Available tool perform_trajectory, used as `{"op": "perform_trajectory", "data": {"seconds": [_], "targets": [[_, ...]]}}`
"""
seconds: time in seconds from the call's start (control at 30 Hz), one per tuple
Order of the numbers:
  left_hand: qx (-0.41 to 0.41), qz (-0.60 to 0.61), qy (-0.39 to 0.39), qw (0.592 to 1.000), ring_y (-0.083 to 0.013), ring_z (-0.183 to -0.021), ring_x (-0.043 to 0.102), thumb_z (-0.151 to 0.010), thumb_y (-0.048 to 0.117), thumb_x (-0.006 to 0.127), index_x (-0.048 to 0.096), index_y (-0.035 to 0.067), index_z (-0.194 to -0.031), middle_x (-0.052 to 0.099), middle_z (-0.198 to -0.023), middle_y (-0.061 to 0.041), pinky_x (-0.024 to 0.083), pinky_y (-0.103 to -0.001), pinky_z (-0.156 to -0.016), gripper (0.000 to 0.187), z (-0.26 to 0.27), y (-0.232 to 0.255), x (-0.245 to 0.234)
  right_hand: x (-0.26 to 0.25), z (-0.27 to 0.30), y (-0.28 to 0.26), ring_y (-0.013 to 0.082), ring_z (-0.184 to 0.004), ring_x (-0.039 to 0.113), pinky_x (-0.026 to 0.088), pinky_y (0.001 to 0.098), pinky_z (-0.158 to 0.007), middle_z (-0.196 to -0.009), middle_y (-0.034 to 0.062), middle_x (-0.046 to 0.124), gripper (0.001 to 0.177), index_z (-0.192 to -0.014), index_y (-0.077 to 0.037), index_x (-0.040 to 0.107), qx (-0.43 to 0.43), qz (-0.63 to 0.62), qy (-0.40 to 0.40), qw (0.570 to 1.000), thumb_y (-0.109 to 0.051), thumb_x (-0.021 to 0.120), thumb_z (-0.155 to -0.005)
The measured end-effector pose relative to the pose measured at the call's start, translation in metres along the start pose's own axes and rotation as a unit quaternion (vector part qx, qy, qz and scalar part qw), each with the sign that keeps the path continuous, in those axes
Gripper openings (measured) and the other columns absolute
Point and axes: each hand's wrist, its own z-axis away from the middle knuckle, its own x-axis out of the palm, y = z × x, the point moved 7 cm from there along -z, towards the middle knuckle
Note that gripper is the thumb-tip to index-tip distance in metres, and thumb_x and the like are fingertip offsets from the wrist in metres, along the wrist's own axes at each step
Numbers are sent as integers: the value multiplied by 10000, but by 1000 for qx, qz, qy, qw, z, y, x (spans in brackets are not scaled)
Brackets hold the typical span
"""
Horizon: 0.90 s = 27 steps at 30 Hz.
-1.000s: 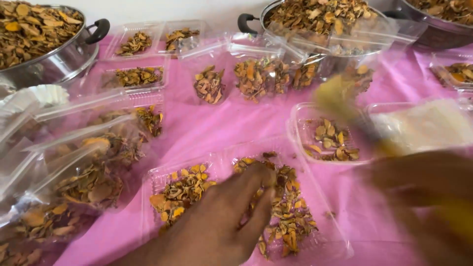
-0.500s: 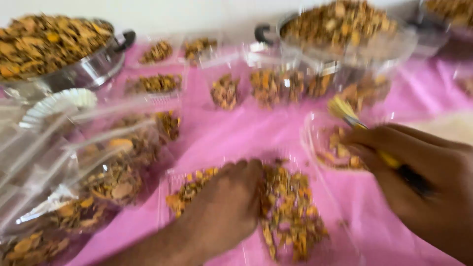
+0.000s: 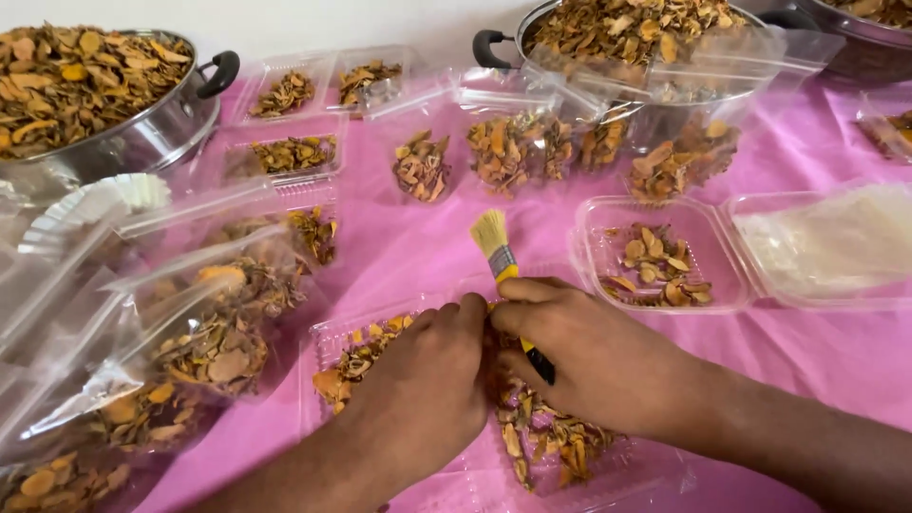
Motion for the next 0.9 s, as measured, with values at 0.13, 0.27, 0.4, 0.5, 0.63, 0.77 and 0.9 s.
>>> {"op": "perform_trajectory", "data": {"seconds": [0.13,0.27,0.4,0.5,0.63,0.77,0.9], "targets": [[5,32,8,999,-360,-791,677,-911,142,615,545,80,-971,680,-865,-167,535,-500,-665,111,-1,3,-7,-13,-1,4,225,-769,680,532,372,-750,-871,35,615,74,-835,-98,644,20,-36,46,998,-39,640,-879],[-27,69,-20,997,-352,-787,666,-882,126,614,543,86,-948,679,-875,-155,499,-491,-667,105,-2,1,-8,-28,2,3,174,-716,681,530,324,-709,-836,1,654,91,-807,-127,651,34,-63,64,995,-46,671,-843],[-45,104,-73,991,-286,-677,611,-991,102,413,523,84,-955,657,-849,-142,461,-477,-602,118,4,12,-12,-54,9,2,160,-721,723,517,309,-712,-840,-14,730,62,-811,-157,690,59,-41,78,994,-119,738,-800],[-3,175,-51,983,-309,-662,661,-998,161,428,567,97,-981,710,-806,-143,471,-453,-618,154,6,19,-16,-70,14,4,106,-637,697,489,296,-670,-772,-80,761,39,-772,-197,746,127,-24,88,988,-173,742,-802],[41,226,-29,973,-165,-575,515,-1035,169,494,528,113,-861,593,-658,-31,427,-382,-550,186,7,20,-16,-77,18,6,124,-583,622,466,313,-604,-696,-84,744,48,-733,-220,752,167,-5,88,982,-213,788,-764],[48,219,-9,974,-171,-549,622,-1026,194,473,588,118,-945,686,-674,-16,487,-353,-549,160,6,24,-23,-75,17,4,113,-640,686,478,336,-713,-681,-150,774,94,-673,-245,706,154,33,56,986,-223,741,-757],[37,173,-5,984,-181,-543,553,-1038,214,502,569,147,-930,628,-663,-7,430,-370,-553,144,7,19,-21,-79,16,-7,158,-659,692,488,340,-707,-685,-99,746,96,-712,-231,653,94,37,50,994,-171,689,-779]]}}
